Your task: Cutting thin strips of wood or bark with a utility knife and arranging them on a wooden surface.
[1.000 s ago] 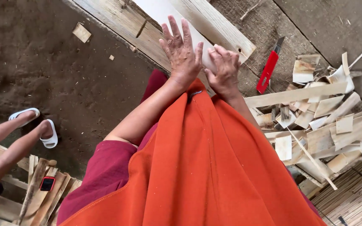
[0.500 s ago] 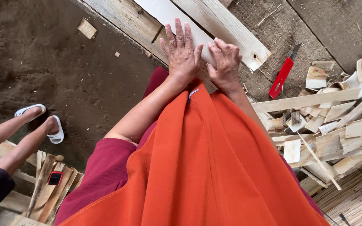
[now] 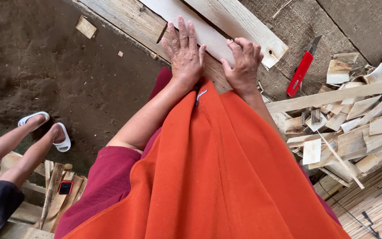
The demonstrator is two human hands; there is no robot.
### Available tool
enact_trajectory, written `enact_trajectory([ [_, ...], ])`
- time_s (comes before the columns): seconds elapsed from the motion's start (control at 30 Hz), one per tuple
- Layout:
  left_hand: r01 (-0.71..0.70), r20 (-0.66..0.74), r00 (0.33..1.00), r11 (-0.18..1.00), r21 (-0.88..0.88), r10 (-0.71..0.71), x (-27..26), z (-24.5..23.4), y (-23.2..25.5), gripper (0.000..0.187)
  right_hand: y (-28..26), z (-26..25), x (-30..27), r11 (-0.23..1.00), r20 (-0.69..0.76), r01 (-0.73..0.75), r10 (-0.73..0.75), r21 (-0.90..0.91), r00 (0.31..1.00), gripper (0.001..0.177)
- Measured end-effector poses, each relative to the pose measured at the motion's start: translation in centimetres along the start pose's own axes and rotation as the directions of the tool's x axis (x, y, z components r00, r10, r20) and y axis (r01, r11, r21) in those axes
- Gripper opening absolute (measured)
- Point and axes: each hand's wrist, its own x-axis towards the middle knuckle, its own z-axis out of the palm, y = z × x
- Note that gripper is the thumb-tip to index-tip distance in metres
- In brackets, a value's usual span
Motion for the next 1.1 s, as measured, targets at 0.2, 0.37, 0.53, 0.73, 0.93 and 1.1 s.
enact_trajectory([
  [0.2,0.008,0.004,1.000,1.000,-0.004,-0.008,0.0,-0.2,0.3,0.079,0.8,-0.5,-0.7,0.998,0.046,-0.056,0.058,-0.038,0.997,0.060],
  [0.37,0.013,-0.046,0.999,1.000,0.019,-0.012,0.4,0.5,0.2,0.082,1.3,-0.1,-1.1,0.999,0.010,-0.029,0.029,-0.027,1.000,0.056],
  [0.53,0.015,0.018,1.000,1.000,-0.014,-0.015,0.0,-0.3,0.4,0.080,1.4,-0.7,-1.8,0.976,-0.021,-0.213,0.214,0.054,0.977,0.024],
  [0.73,0.026,0.032,0.999,1.000,0.005,-0.026,0.3,-0.1,0.7,0.080,0.9,-0.4,-2.9,0.885,-0.060,-0.384,0.413,0.264,0.909,0.015],
  [0.93,0.031,0.050,0.998,1.000,-0.003,-0.031,0.2,-0.1,0.6,0.080,0.8,-0.1,-3.3,0.862,0.017,-0.426,0.439,0.273,0.898,0.034],
  [1.1,0.030,0.039,0.999,1.000,-0.009,-0.030,0.1,-0.2,0.7,0.080,1.0,-0.3,-3.2,0.907,0.000,-0.382,0.388,0.179,0.922,0.040],
])
